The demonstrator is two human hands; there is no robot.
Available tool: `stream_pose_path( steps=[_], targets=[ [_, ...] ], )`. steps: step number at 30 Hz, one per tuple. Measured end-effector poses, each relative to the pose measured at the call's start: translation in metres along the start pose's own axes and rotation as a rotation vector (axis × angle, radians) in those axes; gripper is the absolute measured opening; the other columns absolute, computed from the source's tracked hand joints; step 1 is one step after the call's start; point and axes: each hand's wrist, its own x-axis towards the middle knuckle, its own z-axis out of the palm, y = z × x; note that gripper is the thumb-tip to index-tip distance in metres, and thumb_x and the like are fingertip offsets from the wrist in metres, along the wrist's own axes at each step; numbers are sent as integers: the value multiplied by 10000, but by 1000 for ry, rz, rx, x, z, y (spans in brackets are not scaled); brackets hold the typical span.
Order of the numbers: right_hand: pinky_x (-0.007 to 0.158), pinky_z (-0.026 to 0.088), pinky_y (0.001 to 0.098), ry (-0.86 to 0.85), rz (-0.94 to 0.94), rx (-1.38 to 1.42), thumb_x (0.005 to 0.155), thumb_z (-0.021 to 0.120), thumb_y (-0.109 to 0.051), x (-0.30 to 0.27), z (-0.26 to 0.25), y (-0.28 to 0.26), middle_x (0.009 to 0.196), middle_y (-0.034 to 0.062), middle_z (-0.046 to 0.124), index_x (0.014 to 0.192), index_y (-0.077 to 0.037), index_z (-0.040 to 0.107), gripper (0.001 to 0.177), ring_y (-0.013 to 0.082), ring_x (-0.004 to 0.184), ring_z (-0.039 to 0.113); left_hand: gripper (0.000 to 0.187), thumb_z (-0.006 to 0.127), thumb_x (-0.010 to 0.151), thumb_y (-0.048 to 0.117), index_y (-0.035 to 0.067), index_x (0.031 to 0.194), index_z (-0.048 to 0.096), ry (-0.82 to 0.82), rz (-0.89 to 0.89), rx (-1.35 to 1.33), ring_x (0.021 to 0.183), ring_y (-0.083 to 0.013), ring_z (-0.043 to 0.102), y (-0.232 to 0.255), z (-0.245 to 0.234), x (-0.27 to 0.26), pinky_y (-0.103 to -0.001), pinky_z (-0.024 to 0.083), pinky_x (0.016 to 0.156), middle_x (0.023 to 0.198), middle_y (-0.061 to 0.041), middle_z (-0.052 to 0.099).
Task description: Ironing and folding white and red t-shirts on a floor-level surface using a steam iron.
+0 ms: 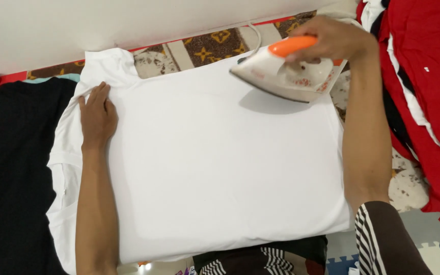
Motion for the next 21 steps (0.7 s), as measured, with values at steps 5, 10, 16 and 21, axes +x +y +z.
stream_pose_path(
  steps=[5,10,16,21],
  targets=[
    [718,498,257,425,-169,503,1039,682,-195,-8,1,94,927,58,606,1280,-26,601,305,146,750,561,409,452,1035,22,-46,1403,617,-51,-4,58,1406,-350,496,-19,9,0,-550,193,1189,1491,-204,583],
    [661,480,265,744,-163,770,1026,656,-218,9,11,99,863,54,566,1211,-37,557,277,132,688,523,434,441,1071,81,-2,1467,596,-73,9,119,1422,-341,492,-37,19,-3,-551,190,1183,1542,-193,552],
    [592,458,272,1141,-164,1083,1011,626,-247,24,15,129,786,45,518,1129,-53,505,258,111,613,478,446,428,1075,95,5,1484,582,-85,3,107,1439,-333,472,-26,13,-1,-561,189,1188,1559,-184,535],
    [630,440,276,1247,-233,946,1007,670,-252,38,26,137,776,28,490,1094,-52,554,247,109,663,437,403,474,987,-40,-107,1357,620,-27,16,33,1363,-340,512,-2,1,-1,-545,227,1189,1460,-208,603]
  ],
)
